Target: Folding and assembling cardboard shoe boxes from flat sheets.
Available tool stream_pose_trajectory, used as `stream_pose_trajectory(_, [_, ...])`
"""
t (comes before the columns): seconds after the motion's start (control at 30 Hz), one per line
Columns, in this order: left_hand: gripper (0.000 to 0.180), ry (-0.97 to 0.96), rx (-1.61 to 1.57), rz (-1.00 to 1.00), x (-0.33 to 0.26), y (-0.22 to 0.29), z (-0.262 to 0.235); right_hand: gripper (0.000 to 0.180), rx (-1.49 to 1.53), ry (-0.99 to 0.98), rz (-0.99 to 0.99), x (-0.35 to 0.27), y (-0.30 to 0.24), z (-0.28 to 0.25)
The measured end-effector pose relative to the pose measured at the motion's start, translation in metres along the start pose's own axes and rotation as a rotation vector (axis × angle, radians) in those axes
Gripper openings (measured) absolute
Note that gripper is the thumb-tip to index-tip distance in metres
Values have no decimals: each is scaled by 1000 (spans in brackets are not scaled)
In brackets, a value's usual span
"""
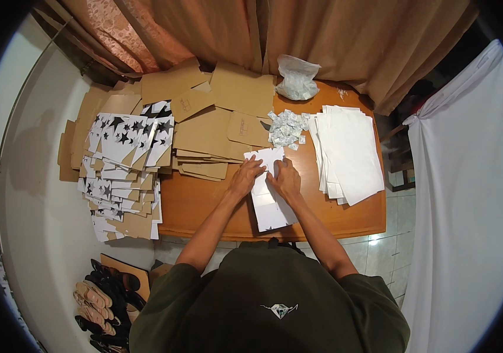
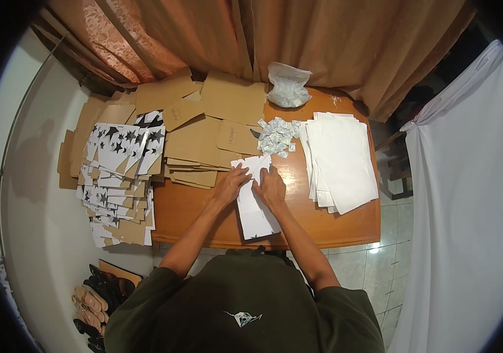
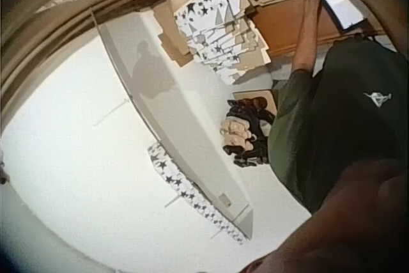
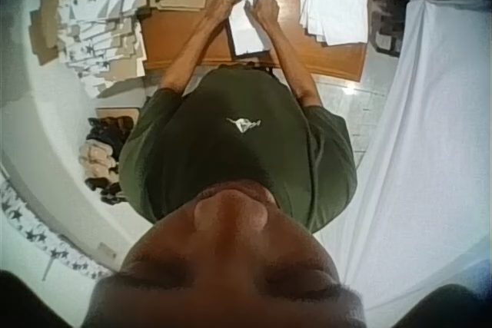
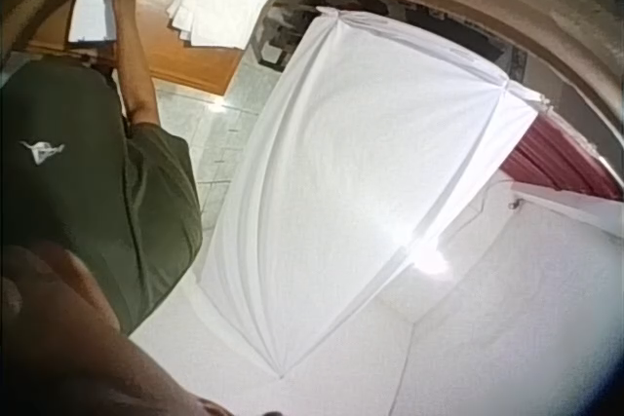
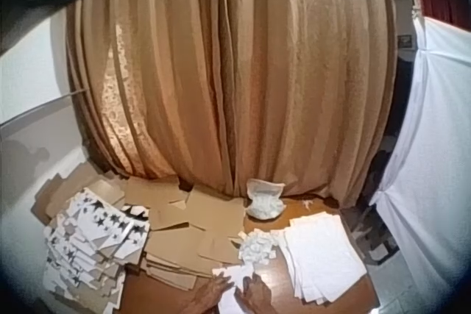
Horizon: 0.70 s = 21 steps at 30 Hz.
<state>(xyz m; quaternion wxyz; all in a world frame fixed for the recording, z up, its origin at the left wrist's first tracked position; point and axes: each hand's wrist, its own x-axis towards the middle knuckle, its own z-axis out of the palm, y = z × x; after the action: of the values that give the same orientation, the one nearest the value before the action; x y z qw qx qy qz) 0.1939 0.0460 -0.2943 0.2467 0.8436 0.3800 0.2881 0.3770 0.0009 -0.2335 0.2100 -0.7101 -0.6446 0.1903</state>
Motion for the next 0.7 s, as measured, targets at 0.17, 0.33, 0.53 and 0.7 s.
stream_pose_trajectory(0.17, [28,-36,35,-99,-6,8,0,47,15,-41,18,-6,-7,-4])
stream_pose_trajectory(0.33, [29,99,41,-122,-9,34,-18,67,180,0,-54,-15,23,1])
stream_pose_trajectory(0.53, [42,30,-115,-948,-7,67,-36,82,248,-110,173,-30,48,-3])
stream_pose_trajectory(0.7, [48,3,-183,-798,-17,54,-23,75,357,-129,159,-33,42,-12])
